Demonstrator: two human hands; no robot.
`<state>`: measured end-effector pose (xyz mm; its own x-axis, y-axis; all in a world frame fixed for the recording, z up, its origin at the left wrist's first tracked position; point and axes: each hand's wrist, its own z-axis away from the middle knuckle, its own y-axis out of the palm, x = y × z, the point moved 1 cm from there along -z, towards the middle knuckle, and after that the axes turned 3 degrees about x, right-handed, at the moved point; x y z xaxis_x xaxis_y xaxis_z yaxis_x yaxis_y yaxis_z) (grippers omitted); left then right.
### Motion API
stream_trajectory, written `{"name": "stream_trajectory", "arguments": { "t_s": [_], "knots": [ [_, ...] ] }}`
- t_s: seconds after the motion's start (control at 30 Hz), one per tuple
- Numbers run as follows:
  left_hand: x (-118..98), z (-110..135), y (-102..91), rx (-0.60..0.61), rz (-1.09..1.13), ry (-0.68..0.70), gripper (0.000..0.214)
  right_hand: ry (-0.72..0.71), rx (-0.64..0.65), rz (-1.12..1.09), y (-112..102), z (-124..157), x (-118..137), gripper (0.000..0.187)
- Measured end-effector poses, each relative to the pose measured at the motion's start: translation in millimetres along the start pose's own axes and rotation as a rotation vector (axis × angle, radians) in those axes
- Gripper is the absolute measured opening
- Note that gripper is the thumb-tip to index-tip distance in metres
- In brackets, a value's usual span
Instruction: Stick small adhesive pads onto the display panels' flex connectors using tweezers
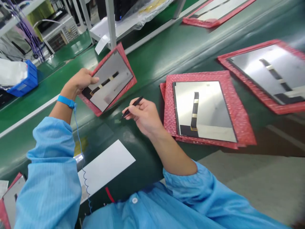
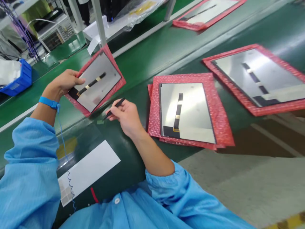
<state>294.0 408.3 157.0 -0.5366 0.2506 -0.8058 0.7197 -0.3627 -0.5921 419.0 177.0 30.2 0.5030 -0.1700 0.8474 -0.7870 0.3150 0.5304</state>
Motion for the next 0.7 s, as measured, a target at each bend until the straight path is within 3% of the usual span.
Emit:
{"name": "stream_trajectory", "arguments": {
  "t_s": [0.03,0.1,0.17,0.27,0.37,0.47,0.53,0.7],
  "knots": [
    [-2,16,-1.7,0.043,0.047,-0.033,0.002,-0.016,-0.007,-0.013,-4,3,4,0.064],
    [1,57,-0.8,0.063,0.224,-0.087,0.014,-0.055,-0.029,-0.039,-15,12,13,0.064],
    [16,109,8.6,-0.052,0.478,-0.143,0.012,-0.111,-0.042,-0.045,-27,25,19,0.055],
    [51,190,40.5,-0.264,0.699,-0.275,0.011,-0.160,-0.036,-0.017,-43,50,24,0.038],
    [83,248,79.6,-0.336,0.718,-0.374,0.019,-0.131,-0.056,-0.003,-42,69,19,0.034],
    [104,271,104.6,-0.319,0.674,-0.430,0.026,-0.092,-0.027,0.058,-27,76,6,0.039],
    [111,273,106.9,-0.273,0.599,-0.436,0.026,-0.047,0.049,0.147,-15,75,-6,0.043],
    [106,271,75.1,-0.118,0.225,-0.463,0.012,0.022,0.186,0.320,4,63,-28,0.043]
  ]
}}
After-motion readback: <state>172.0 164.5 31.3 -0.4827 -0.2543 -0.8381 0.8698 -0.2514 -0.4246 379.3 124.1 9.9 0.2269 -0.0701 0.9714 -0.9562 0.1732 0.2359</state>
